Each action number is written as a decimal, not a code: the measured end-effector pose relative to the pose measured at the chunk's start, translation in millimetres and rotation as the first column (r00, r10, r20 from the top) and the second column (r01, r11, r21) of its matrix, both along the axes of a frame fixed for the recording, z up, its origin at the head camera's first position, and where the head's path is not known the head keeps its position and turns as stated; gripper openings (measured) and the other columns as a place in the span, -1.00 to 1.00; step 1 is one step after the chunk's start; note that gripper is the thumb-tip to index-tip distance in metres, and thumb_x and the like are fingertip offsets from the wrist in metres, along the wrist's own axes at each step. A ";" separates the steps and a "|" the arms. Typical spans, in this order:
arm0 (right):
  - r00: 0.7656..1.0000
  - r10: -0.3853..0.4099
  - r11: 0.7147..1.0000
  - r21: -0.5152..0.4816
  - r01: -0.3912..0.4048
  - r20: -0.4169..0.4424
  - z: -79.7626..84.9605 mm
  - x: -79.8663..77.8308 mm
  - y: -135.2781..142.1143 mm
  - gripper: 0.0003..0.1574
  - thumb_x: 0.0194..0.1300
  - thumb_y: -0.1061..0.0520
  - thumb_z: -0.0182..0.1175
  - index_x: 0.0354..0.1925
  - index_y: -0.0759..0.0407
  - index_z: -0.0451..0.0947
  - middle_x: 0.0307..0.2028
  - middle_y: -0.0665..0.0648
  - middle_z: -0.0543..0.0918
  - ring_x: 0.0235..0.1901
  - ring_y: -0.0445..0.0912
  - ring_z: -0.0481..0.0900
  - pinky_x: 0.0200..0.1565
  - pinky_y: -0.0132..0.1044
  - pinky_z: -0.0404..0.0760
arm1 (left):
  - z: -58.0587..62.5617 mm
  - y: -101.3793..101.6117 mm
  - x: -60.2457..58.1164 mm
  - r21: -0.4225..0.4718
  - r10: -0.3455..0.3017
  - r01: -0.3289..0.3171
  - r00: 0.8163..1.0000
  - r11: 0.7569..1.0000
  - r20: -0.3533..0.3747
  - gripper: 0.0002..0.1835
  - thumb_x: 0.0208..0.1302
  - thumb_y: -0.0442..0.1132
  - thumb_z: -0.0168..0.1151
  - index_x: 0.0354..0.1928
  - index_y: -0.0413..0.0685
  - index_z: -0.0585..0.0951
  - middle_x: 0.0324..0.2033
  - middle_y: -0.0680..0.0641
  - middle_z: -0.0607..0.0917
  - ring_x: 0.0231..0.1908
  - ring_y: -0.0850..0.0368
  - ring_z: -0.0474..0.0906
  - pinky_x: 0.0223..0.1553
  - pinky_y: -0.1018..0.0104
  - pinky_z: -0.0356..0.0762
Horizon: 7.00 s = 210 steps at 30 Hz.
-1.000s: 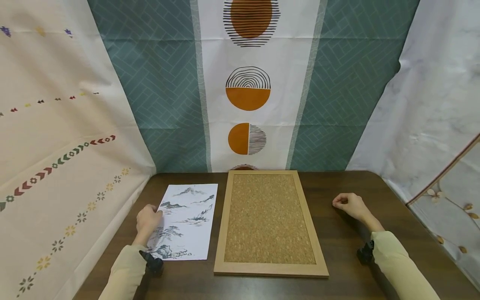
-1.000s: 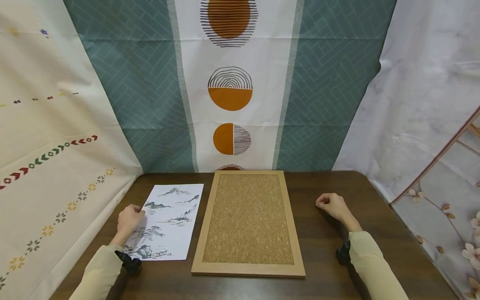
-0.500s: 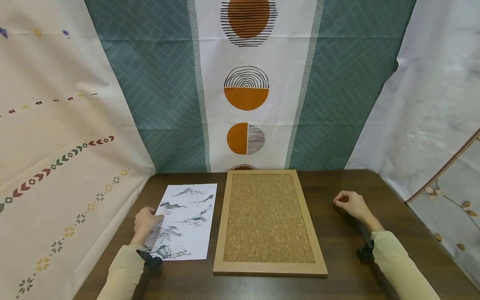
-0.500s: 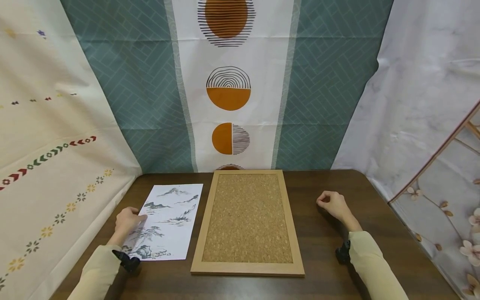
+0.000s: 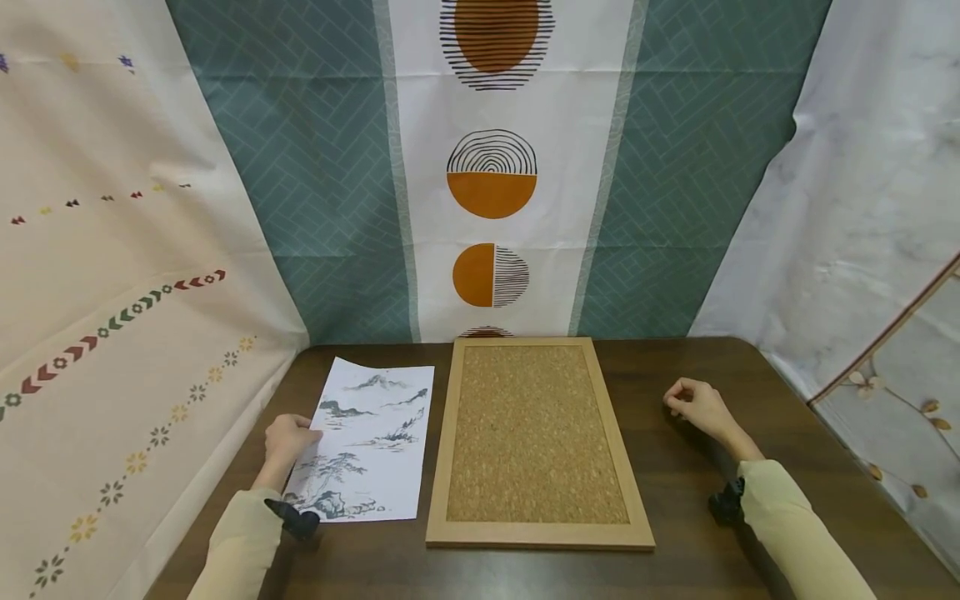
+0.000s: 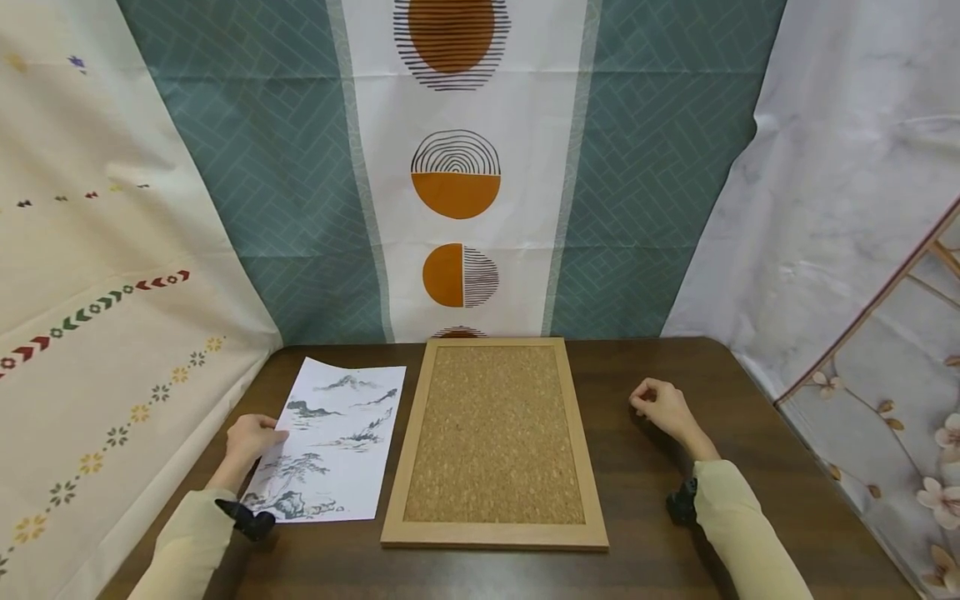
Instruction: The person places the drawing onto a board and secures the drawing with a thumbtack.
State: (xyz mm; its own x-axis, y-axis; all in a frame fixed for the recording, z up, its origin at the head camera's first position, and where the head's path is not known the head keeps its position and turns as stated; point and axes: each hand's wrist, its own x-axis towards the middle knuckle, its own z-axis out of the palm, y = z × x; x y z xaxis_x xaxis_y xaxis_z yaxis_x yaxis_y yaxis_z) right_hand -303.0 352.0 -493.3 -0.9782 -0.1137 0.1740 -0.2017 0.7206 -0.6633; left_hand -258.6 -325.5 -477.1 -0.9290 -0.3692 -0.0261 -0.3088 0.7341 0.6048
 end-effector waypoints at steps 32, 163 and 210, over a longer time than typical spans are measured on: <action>1.000 -0.019 0.998 -0.068 0.018 -0.011 -2.9 -2.5 -2.5 -0.75 0.33 0.08 0.05 -0.22 0.27 0.45 -0.41 0.24 0.62 -0.52 -0.20 0.54 -0.48 -0.34 0.55 | 2.8 -14.4 0.2 0.249 0.113 -0.104 0.993 0.963 -0.024 -0.60 0.25 -0.13 0.10 0.05 -0.22 0.49 0.12 -0.37 0.41 -0.04 -0.20 0.33 -0.11 0.01 0.25; 0.986 0.097 0.832 -0.555 -0.005 0.137 2.0 -39.2 -83.1 -0.52 0.35 0.12 0.00 0.01 0.54 0.31 -0.28 0.18 0.57 -0.42 -0.24 0.54 -0.35 -0.38 0.57 | -24.3 155.0 -29.5 0.898 -0.535 0.385 0.815 0.215 -0.222 -0.44 0.34 -0.48 -0.17 0.35 -0.29 -0.01 -0.09 -0.10 0.54 -0.12 0.19 0.56 -0.11 0.34 0.55; 0.982 0.117 0.825 -0.566 -0.011 0.152 10.8 -61.6 -117.1 -0.48 0.33 0.07 0.04 0.02 0.53 0.34 -0.32 0.22 0.57 -0.47 -0.26 0.53 -0.41 -0.44 0.52 | -17.5 203.1 -30.8 0.725 -0.525 0.454 0.838 0.519 -0.149 -0.52 0.32 -0.39 -0.02 0.27 -0.31 0.24 -0.05 -0.25 0.49 -0.25 0.22 0.46 -0.31 0.40 0.54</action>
State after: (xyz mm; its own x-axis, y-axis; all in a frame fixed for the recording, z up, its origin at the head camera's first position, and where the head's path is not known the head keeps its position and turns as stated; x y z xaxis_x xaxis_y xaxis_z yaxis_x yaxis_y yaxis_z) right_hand -364.5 235.0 -482.5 -0.9921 -0.1116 0.0571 -0.0791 0.2037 -0.9758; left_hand -289.4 -122.3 -494.6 -0.9381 0.3137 -0.1466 -0.1089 0.1347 0.9849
